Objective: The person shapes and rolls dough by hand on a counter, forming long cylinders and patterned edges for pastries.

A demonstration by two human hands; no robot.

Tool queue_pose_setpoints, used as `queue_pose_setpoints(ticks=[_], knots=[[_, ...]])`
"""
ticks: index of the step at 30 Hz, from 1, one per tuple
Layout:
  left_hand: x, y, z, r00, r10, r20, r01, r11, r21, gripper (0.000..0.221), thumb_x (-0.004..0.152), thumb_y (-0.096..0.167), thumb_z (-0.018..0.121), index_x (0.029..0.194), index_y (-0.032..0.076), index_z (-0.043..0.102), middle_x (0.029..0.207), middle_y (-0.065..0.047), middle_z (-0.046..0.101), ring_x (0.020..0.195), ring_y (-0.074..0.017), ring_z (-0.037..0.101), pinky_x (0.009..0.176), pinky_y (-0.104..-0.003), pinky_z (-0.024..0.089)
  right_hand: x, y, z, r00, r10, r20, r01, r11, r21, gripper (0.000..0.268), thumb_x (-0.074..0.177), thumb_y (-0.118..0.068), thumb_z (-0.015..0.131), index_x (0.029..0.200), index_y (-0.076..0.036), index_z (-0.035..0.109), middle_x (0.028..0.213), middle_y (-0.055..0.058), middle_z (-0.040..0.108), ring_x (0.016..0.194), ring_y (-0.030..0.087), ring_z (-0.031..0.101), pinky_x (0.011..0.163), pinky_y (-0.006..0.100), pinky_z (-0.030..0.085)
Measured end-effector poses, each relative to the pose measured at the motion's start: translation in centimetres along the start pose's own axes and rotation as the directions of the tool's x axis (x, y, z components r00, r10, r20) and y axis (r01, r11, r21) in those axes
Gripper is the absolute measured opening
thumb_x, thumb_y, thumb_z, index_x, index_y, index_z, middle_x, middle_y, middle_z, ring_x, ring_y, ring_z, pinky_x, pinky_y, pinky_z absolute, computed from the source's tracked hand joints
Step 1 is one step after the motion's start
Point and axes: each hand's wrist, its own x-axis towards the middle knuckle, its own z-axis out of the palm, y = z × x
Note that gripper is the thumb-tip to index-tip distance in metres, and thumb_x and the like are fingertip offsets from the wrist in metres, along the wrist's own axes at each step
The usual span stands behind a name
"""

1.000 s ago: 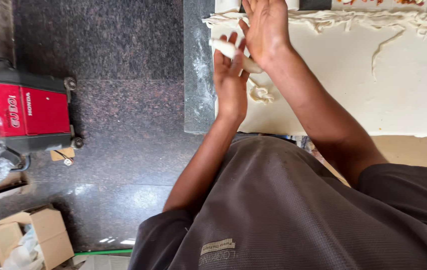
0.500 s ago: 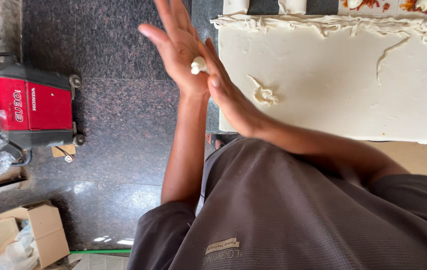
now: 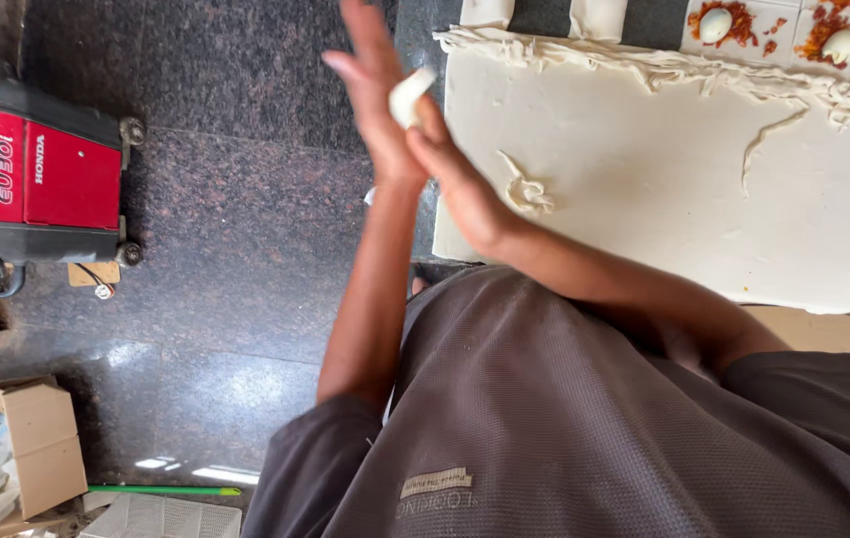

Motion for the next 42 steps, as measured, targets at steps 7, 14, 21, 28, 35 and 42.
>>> queue_pose_setpoints(ticks=[7, 14, 21, 28, 35, 42], knots=[[-3.3, 2.4, 6.5, 0.997, -0.064, 0.044, 0.076, 0.916, -0.395, 0.082, 0.114, 0.066, 0.017, 0.171, 0.009, 0.005, 0.178, -0.008, 0.006, 0.168, -0.0224, 0.001, 0.139, -0.036, -0.002, 9.1, 0.7, -7.7, 0.988, 0.052, -0.144, -0.068, 0.992, -0.109, 0.080, 0.117, -0.058, 0.029, 0.171, -0.007, -0.001, 0.181, 0.012, -0.005, 0.168, 0.024, -0.008, 0.137, 0.038, 0.000], [1.9, 1.7, 1.3, 0.965, -0.259, 0.037, 0.179, 0.550, -0.816, 0.091, 0.108, 0.066, 0.022, 0.172, 0.004, 0.005, 0.178, -0.015, 0.010, 0.164, -0.0403, 0.010, 0.136, -0.050, 0.007, 1.3, -0.4, -2.1, 0.994, -0.075, 0.074, 0.102, 0.874, -0.475, 0.094, 0.112, -0.070, 0.025, 0.168, 0.000, -0.005, 0.179, 0.019, -0.008, 0.167, 0.028, -0.010, 0.137, 0.040, 0.001], [0.7, -0.7, 3.8, 0.979, -0.202, -0.030, 0.183, 0.932, -0.312, 0.094, 0.108, 0.072, 0.018, 0.170, 0.001, 0.006, 0.180, -0.016, 0.003, 0.169, -0.0270, -0.003, 0.137, -0.039, -0.001, 4.7, -0.3, -4.7, 0.999, 0.008, -0.032, -0.011, 0.997, -0.076, 0.099, 0.103, -0.076, 0.017, 0.165, 0.000, 0.004, 0.173, 0.016, 0.004, 0.161, 0.026, 0.004, 0.132, 0.038, 0.011], [-3.7, 2.4, 6.0, 0.943, -0.245, 0.224, 0.282, 0.947, -0.152, 0.091, 0.106, 0.071, 0.010, 0.169, 0.006, 0.000, 0.179, -0.014, -0.003, 0.166, -0.0270, -0.006, 0.134, -0.042, -0.003, 11.6, -0.3, -11.1, 0.838, 0.115, -0.534, -0.042, 0.988, 0.146, 0.096, 0.113, -0.064, 0.037, 0.153, 0.020, 0.013, 0.152, 0.045, 0.009, 0.108, 0.041, 0.026, 0.119, 0.065, 0.025], [-1.8, -0.8, 0.2, 0.905, -0.393, -0.163, 0.187, 0.712, -0.677, 0.088, 0.111, 0.067, 0.027, 0.164, -0.003, 0.024, 0.175, -0.024, 0.023, 0.163, -0.0341, 0.021, 0.133, -0.047, 0.015, 3.1, -1.4, -1.9, 0.977, 0.080, 0.197, -0.112, 0.981, 0.158, 0.098, 0.101, -0.075, 0.016, 0.171, -0.010, -0.001, 0.178, 0.013, -0.001, 0.165, 0.023, -0.001, 0.132, 0.038, 0.002], [-3.8, -2.3, -1.1, 0.909, -0.408, -0.084, 0.177, 0.562, -0.808, 0.051, 0.116, 0.048, 0.034, 0.135, 0.005, 0.051, 0.145, -0.020, 0.059, 0.139, -0.0306, 0.049, 0.116, -0.045, 0.042, 1.2, -2.1, -3.7, 0.967, 0.118, 0.227, -0.026, 0.928, -0.371, 0.061, 0.107, -0.025, 0.066, 0.157, 0.002, 0.044, 0.160, 0.017, 0.052, 0.152, 0.026, 0.046, 0.124, 0.040, 0.039]])
